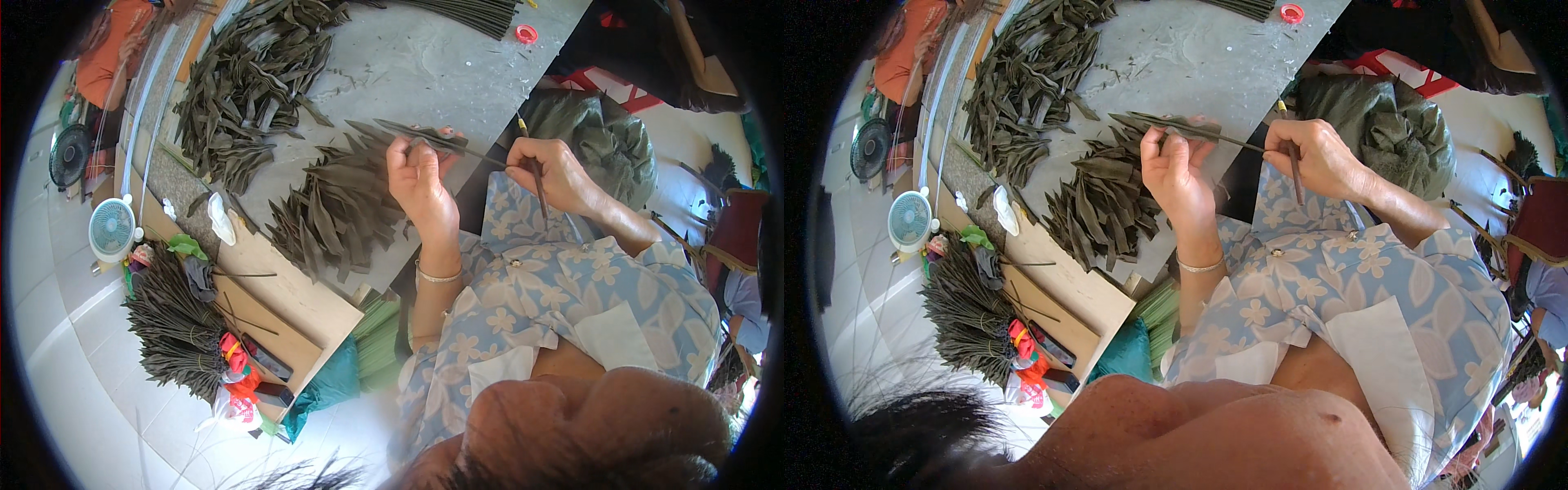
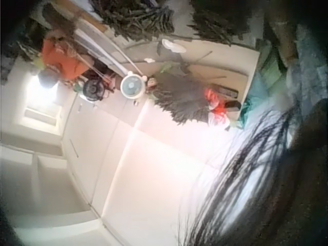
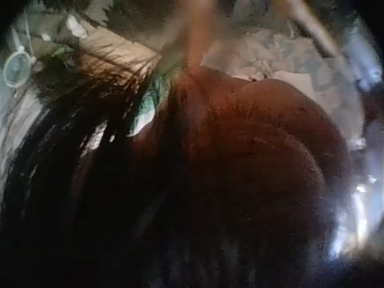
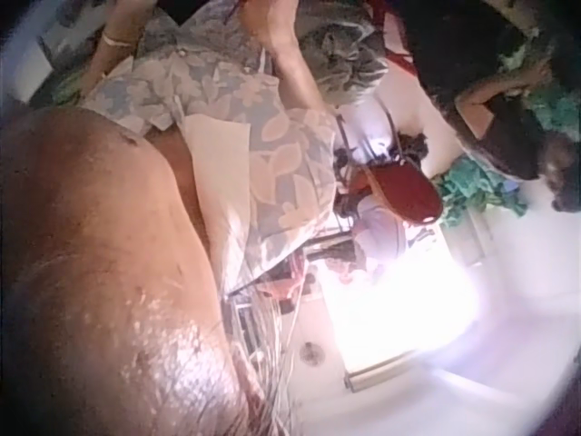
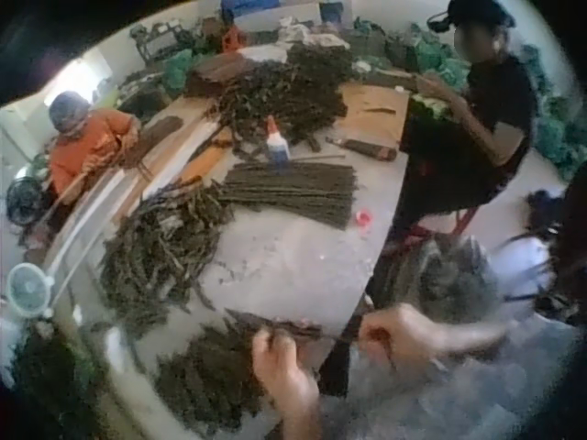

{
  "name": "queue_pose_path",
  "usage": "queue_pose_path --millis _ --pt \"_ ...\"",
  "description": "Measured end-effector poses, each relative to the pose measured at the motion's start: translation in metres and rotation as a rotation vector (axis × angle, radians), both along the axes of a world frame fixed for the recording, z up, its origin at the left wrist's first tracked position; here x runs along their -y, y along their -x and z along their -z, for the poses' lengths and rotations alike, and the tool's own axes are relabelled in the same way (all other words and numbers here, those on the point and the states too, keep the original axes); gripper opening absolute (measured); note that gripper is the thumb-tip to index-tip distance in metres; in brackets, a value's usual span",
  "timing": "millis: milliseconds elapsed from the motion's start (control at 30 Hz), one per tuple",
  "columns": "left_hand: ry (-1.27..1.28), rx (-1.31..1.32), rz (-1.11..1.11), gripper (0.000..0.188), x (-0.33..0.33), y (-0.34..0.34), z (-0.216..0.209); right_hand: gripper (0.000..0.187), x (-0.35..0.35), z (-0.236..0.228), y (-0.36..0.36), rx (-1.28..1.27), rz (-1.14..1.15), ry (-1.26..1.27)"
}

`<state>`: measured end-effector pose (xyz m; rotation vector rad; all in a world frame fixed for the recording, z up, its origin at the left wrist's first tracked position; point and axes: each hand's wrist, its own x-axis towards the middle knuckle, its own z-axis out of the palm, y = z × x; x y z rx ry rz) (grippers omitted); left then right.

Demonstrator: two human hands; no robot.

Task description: Assemble artificial leaf bunches by applying adhesive to stems and attaching individual leaf pieces.

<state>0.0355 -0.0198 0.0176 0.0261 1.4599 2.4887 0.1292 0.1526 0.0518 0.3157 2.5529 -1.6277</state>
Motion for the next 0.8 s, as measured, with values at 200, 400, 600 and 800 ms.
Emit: queue_pose_path --millis 200,400,600,800 --pt "-0.01 0.016 -0.049 0.022 -0.003 -0.007 -0.005 0.008 -0.003 0.001 -0.004 -0.039 -0.027 -0.043" --pt "-0.008 0.015 -0.053 0.023 -0.002 -0.009 0.002 0.008 0.0 0.01 -0.009 -0.086 -0.026 -0.025" --pt "-0.023 0.021 -0.052 0.024 -0.002 -0.011 0.002 0.01 0.0 0.006 -0.011 -0.069 -0.027 -0.019" --pt "-0.081 0.102 0.018 0.019 0.004 -0.006 0.002 0.012 0.002 0.006 -0.01 -0.106 -0.08 -0.086"
